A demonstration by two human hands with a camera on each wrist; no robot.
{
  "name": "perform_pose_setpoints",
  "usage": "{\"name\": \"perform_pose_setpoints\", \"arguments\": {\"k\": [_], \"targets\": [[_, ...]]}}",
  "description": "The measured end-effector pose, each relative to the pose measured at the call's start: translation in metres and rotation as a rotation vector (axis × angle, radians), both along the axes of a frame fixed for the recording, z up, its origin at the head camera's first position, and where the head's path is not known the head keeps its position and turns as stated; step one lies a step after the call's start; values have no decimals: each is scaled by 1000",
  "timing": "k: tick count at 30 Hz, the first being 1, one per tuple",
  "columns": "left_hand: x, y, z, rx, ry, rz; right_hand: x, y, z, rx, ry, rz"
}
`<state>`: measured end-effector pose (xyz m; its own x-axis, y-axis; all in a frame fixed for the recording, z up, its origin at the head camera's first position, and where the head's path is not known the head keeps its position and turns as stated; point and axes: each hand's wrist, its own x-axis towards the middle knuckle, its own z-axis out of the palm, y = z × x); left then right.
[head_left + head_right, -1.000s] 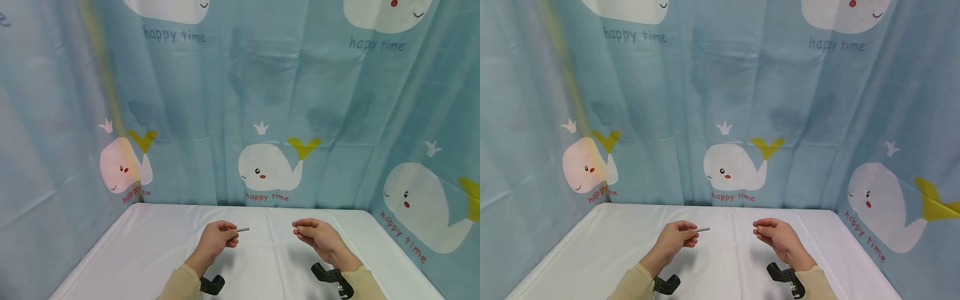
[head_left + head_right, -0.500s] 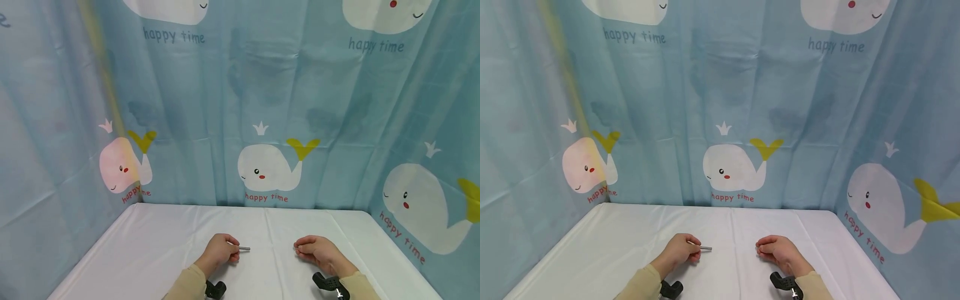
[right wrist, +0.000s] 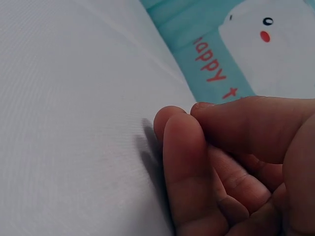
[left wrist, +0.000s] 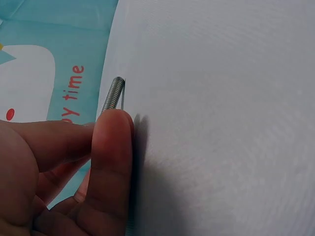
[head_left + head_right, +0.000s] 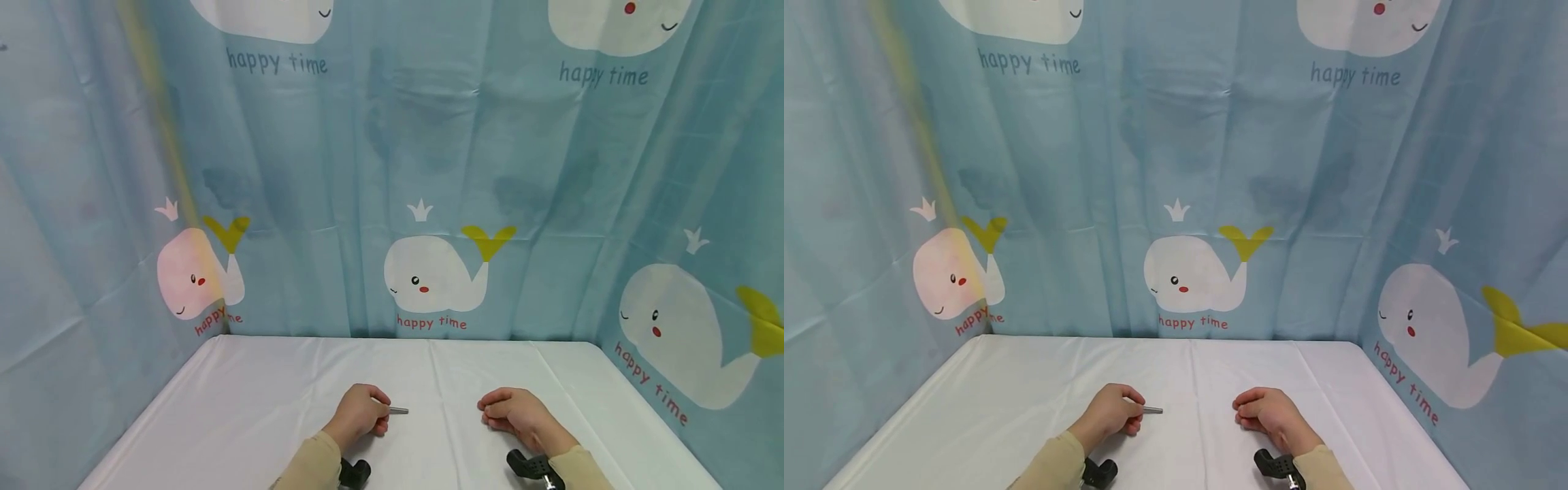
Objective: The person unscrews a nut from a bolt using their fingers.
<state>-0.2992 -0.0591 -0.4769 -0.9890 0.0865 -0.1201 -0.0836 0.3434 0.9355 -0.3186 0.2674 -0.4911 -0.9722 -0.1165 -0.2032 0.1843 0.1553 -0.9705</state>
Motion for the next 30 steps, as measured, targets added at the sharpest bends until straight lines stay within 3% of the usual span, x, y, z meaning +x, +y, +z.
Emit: {"name": "perform_pose_setpoints", "arguments": {"k": [13,23,30], "targets": [[-5,-1,-9,61,-16,-3,-1,-2,-4,78,22,-26],[-9,3,-19,77,8,-1,-5,5,-11,81,22,-34],[-11,2,-20,95,-21,-4,-4,9,-12,40,24,-14]]}}
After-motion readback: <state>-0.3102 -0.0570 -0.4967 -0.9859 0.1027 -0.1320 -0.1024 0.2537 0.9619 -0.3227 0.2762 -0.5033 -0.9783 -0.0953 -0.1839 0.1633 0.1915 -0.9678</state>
